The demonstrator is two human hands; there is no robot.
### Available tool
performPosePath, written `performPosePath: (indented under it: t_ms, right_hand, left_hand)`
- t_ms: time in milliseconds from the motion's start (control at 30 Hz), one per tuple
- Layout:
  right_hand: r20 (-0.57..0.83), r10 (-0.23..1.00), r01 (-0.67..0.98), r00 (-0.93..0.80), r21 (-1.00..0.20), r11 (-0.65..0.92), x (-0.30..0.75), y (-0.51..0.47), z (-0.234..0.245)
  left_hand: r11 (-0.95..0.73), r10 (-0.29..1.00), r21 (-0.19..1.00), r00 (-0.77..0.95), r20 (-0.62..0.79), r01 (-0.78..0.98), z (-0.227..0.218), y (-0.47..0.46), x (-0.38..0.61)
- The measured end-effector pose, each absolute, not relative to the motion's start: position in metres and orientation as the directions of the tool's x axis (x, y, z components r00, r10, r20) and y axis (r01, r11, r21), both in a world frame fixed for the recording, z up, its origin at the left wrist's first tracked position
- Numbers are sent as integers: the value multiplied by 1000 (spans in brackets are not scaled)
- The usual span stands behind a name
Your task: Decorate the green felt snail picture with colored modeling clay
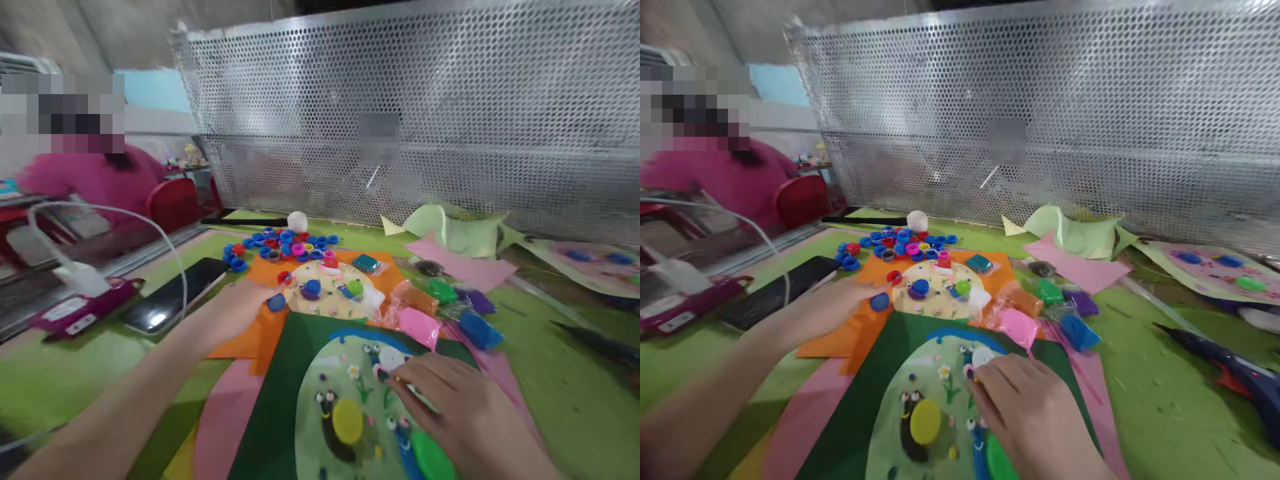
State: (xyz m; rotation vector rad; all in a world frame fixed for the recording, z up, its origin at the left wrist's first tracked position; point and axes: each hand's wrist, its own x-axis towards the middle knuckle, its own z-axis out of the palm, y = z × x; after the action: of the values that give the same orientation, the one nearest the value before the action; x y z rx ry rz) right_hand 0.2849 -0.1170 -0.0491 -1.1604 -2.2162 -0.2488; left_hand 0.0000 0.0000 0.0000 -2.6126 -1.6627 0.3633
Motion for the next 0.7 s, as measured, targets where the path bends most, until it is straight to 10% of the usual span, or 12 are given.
performPosePath:
  t_ms: [700]
  right_hand:
    - [551, 755, 805, -355, -231, 547, 285, -117, -43]
  left_hand:
    - [-278, 958, -343, 236, -161, 897, -18, -14, 8]
